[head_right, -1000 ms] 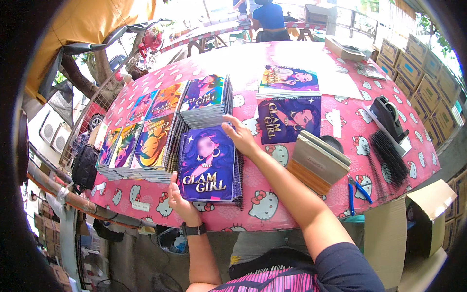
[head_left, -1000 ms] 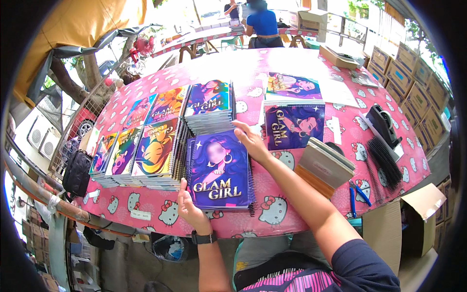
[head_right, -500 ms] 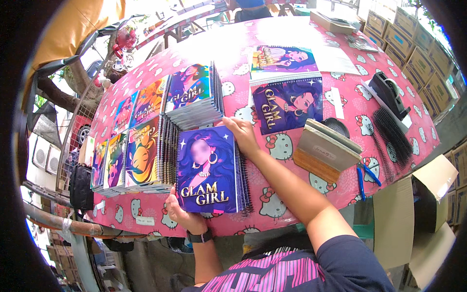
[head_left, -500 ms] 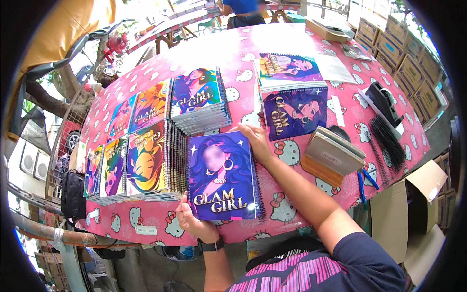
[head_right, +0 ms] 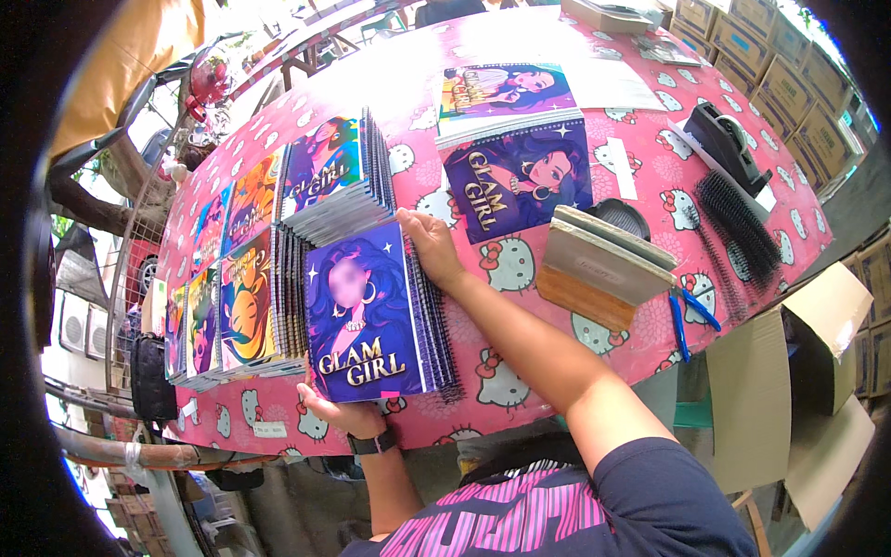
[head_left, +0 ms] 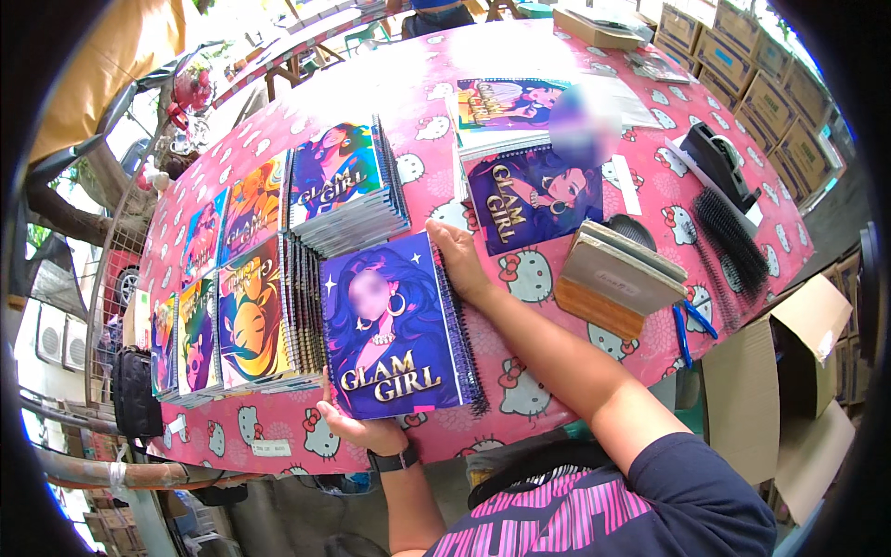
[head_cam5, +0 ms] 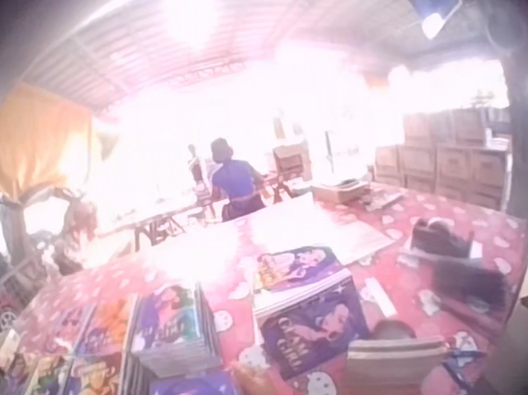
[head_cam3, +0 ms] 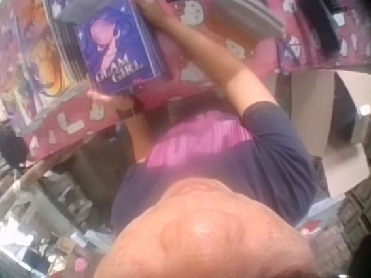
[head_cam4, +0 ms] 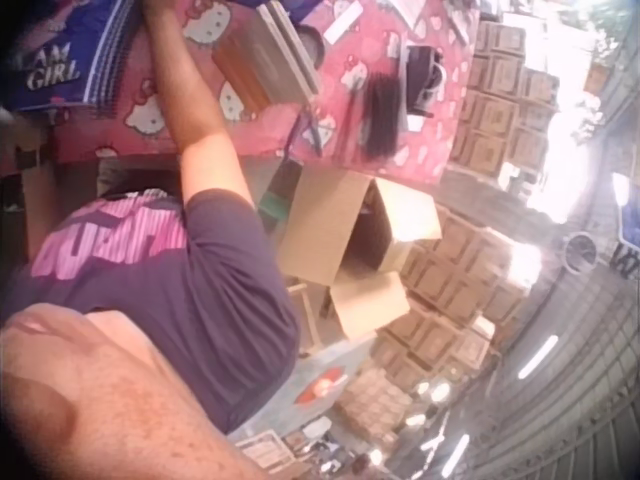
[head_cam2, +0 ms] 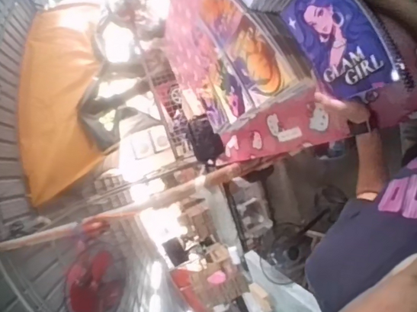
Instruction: The person cuts the excess wire from the spiral binding of notebooks using a pair of nippers and stacks the notebooks on a table.
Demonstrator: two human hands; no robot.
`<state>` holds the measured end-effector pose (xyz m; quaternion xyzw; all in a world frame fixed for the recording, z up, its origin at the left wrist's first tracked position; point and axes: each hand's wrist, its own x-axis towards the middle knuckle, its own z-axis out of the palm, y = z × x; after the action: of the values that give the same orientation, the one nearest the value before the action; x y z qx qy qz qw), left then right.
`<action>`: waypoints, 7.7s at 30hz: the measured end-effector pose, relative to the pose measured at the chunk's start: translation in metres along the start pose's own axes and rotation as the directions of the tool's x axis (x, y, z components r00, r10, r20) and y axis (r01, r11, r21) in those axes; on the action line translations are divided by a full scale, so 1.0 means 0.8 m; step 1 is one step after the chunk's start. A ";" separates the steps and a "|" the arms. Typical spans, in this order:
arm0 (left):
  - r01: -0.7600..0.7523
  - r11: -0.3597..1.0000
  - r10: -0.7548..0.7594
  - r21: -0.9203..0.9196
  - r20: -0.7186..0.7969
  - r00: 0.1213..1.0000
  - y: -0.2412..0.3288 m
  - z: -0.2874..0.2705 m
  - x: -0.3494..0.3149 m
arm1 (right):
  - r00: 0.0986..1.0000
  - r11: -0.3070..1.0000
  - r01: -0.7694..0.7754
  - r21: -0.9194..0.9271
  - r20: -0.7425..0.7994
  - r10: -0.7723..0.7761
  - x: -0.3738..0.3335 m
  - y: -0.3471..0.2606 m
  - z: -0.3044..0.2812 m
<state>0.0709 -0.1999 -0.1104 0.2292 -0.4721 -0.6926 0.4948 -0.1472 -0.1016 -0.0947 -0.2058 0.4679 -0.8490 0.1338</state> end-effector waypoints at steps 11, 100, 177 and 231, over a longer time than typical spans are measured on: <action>0.135 0.983 -0.161 -0.128 -0.219 0.962 0.016 0.051 -0.018 | 0.988 0.971 0.131 -0.200 0.108 -0.111 0.008 0.016 0.001; 0.173 0.936 -0.214 -0.307 -0.107 0.971 0.006 0.019 -0.009 | 0.986 0.956 0.099 -0.277 -0.103 -0.132 -0.016 0.031 0.005; -0.036 0.983 -0.127 0.178 0.818 0.562 0.077 0.235 -0.085 | 0.989 0.555 0.078 -0.828 -0.008 -0.151 -0.248 -0.310 -0.218; -0.903 0.421 0.270 0.091 0.937 0.220 0.071 0.276 -0.163 | 0.883 -0.068 0.192 -0.979 0.202 -0.423 -0.243 -0.303 -0.132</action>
<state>-0.0227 0.0085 0.0190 -0.1892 -0.8931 -0.2266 0.3394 -0.0349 0.1857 0.0168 -0.2678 0.8713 -0.2976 -0.2838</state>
